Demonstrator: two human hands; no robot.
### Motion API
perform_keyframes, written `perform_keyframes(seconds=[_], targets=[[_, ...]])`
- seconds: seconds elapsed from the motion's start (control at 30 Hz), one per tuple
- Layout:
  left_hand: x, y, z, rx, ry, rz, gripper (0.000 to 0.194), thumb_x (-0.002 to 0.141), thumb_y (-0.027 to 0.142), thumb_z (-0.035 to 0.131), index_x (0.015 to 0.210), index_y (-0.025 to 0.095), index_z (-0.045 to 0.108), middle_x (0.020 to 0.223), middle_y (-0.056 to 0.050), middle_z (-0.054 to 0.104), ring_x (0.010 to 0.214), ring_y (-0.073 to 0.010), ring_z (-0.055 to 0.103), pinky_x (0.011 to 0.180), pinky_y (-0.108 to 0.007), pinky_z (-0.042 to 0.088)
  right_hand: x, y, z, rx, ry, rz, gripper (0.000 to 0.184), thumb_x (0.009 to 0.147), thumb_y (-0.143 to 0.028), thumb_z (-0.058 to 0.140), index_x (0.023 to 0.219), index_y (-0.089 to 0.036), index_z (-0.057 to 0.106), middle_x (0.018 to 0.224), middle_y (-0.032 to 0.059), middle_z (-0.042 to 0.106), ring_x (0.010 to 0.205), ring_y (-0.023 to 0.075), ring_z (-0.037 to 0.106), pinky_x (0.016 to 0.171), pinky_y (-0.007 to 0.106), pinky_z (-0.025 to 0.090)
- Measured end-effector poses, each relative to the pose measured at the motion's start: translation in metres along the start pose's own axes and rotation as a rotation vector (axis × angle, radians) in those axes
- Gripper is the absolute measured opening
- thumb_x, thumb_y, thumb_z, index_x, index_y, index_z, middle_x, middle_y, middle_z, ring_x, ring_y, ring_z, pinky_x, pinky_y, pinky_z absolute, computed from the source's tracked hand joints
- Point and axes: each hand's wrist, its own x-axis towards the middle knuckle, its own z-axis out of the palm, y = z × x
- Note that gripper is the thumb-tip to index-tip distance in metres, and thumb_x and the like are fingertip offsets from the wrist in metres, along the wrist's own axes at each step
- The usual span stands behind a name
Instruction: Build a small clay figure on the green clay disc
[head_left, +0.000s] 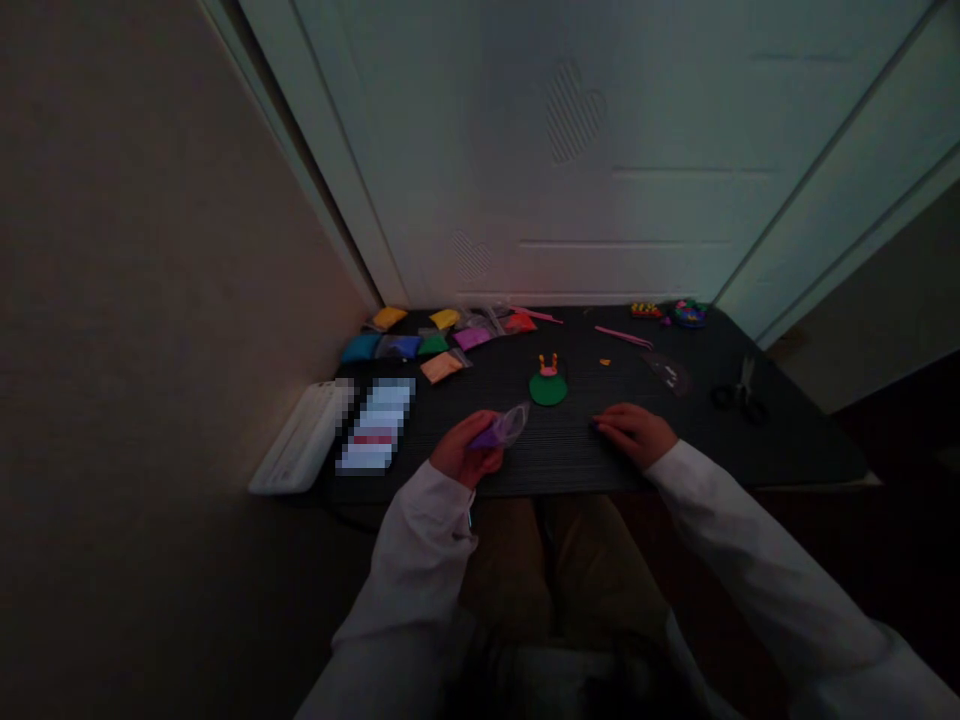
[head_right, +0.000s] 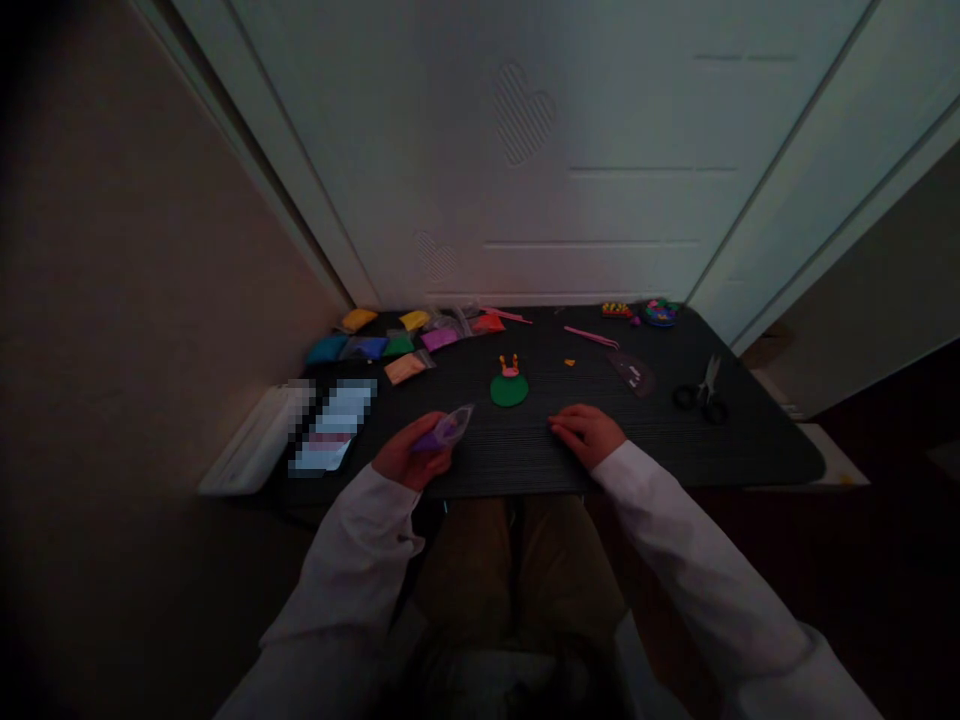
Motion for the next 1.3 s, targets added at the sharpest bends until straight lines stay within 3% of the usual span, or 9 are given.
perform_keyframes(seconds=[0.2,0.4,0.5,0.63,0.87,1.13,1.3], targets=[[0.0,0.0,0.0,-0.008,0.011,0.006,0.016,0.072,0.03,0.045,0.078,0.015,0.048,0.054,0.003,0.047,0.034,-0.0045,0.039,0.033,-0.017,0.026,0.005,0.001,0.01,-0.219,-0.016,-0.091,0.031,0.078,-0.029,0.039,0.103,-0.022,0.054,0.092,0.0084,0.056,0.081,0.018,0.051,0.07,0.033,0.042],[0.0,-0.001,-0.001,0.02,0.007,0.046,0.016,0.072,0.03,0.045,0.079,0.015,0.047,0.056,0.002,0.048,0.034,-0.0044,0.039,0.032,-0.017,0.026,0.014,0.0,0.011,-0.181,-0.02,-0.042,0.028,0.079,-0.029,0.036,0.093,-0.019,0.058,0.083,0.0078,0.057,0.079,0.0169,0.052,0.071,0.03,0.041],[0.001,-0.002,-0.001,0.058,0.045,0.059,0.019,0.07,0.031,0.05,0.082,0.016,0.046,0.059,0.001,0.051,0.036,-0.005,0.042,0.031,-0.016,0.026,0.011,-0.003,0.009,-0.095,0.054,0.054,0.027,0.079,-0.031,0.036,0.092,-0.018,0.055,0.083,0.0067,0.058,0.076,0.0161,0.053,0.069,0.029,0.042],[0.003,-0.005,-0.001,0.083,0.113,0.102,0.03,0.062,0.026,0.06,0.086,0.018,0.044,0.067,0.0,0.056,0.046,-0.0093,0.052,0.038,-0.019,0.036,0.007,-0.004,0.007,-0.033,0.103,0.218,0.025,0.074,-0.035,0.042,0.09,-0.018,0.051,0.074,0.0036,0.059,0.062,0.0132,0.053,0.058,0.025,0.042],[0.006,-0.01,0.0,0.084,0.201,0.205,0.04,0.054,0.013,0.066,0.088,0.017,0.045,0.074,0.0,0.058,0.058,-0.0124,0.058,0.049,-0.022,0.043,0.013,-0.002,0.01,-0.119,0.065,0.176,0.019,0.071,-0.037,0.046,0.073,-0.019,0.05,0.065,0.0012,0.054,0.058,0.0116,0.049,0.053,0.022,0.037],[0.007,-0.013,-0.001,0.071,0.227,0.193,0.038,0.051,0.012,0.067,0.084,0.016,0.048,0.072,0.0,0.059,0.059,-0.0123,0.058,0.052,-0.023,0.044,0.021,-0.002,0.016,-0.165,0.038,0.245,0.022,0.075,-0.038,0.041,0.087,-0.021,0.047,0.069,0.0012,0.057,0.057,0.0126,0.052,0.05,0.022,0.035],[0.008,-0.013,0.002,0.064,0.271,0.224,0.039,0.049,0.011,0.068,0.082,0.016,0.05,0.071,0.002,0.059,0.06,-0.0103,0.056,0.053,-0.021,0.043,0.025,-0.001,0.015,-0.249,0.02,0.177,0.028,0.078,-0.041,0.034,0.077,-0.021,0.054,0.069,0.0024,0.056,0.063,0.014,0.052,0.055,0.024,0.037]])
